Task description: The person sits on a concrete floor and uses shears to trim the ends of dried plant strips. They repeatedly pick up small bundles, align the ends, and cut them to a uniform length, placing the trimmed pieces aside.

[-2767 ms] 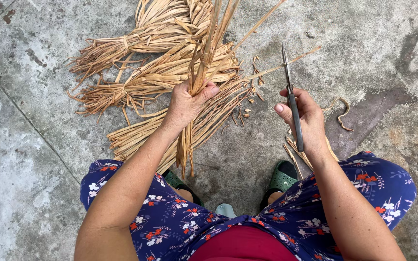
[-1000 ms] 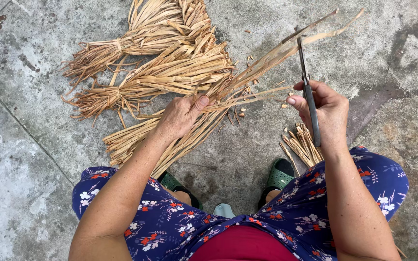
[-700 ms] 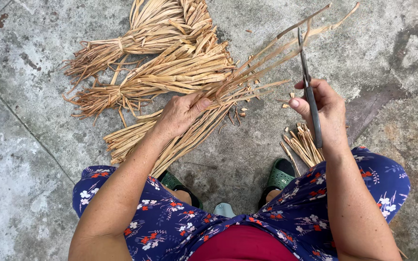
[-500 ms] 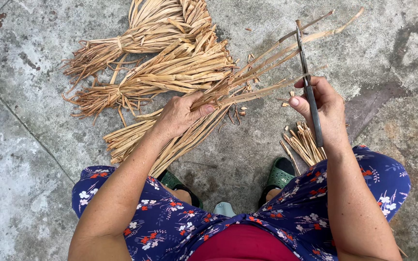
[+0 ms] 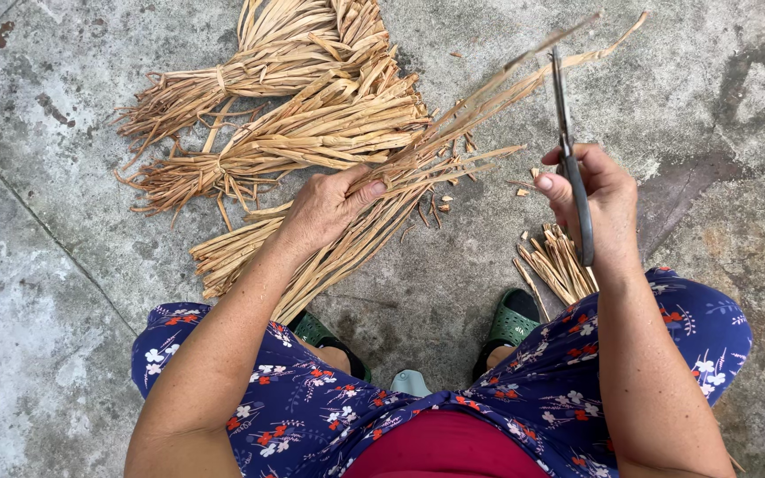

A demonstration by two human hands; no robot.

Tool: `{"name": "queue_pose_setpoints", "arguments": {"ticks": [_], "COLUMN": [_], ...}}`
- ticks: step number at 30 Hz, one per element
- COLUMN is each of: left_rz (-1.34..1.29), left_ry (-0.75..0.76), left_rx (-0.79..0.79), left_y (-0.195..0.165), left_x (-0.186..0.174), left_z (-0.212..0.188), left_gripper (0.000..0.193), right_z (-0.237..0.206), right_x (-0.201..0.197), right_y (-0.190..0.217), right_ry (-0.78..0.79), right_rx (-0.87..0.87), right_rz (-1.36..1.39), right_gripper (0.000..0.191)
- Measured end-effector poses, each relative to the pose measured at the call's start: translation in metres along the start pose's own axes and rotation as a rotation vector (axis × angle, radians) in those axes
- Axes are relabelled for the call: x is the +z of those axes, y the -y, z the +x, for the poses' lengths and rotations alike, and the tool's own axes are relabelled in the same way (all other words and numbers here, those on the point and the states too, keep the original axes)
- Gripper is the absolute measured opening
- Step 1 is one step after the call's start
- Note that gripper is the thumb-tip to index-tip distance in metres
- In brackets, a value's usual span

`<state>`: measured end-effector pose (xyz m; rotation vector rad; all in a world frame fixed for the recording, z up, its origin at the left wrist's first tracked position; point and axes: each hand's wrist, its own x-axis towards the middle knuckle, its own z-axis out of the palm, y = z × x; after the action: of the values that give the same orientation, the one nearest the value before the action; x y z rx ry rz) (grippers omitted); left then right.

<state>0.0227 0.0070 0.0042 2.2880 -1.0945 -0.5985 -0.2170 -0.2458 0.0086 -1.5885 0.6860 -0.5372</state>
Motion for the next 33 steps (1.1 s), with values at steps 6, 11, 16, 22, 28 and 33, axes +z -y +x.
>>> {"name": "queue_pose_setpoints", "arguments": {"ticks": [6,11,16,22,28,33], "left_rz": [0.01,0.04,0.153,0.191,0.13,0.07], "left_ry": [-0.046,-0.039,-0.095,-0.214,-0.068,-0.121], "left_rx": [0.011,0.001,0.141,0.344,0.069,0.082], "left_y": [0.007,0.012,0.009,0.003,0.004,0.01], "left_x": [0.002,0.003,0.005,0.006,0.002,-0.003], "left_z": [-0.002,-0.002,-0.005,-0.007,-0.002,-0.003], "left_gripper": [0.07,0.07,0.059,0.056,0.063,0.069], "right_z": [-0.006,-0.002,0.002,0.003,0.002,0.001], "right_x": [-0.001,0.002,0.006,0.01,0.016,0.007], "right_y": [-0.001,-0.002,-0.004,-0.005,-0.007,-0.011], "right_ry": [0.023,0.094,0.102,0.069,0.03,-0.115], "right_rx": [-0.143,0.012,0.014,-0.009,0.063,-0.023], "right_rz": [0.015,-0.236,-0.282,-0.347,-0.12,0.049], "right_gripper": [0.043,0.043,0.044,0.043,0.033,0.022]}}
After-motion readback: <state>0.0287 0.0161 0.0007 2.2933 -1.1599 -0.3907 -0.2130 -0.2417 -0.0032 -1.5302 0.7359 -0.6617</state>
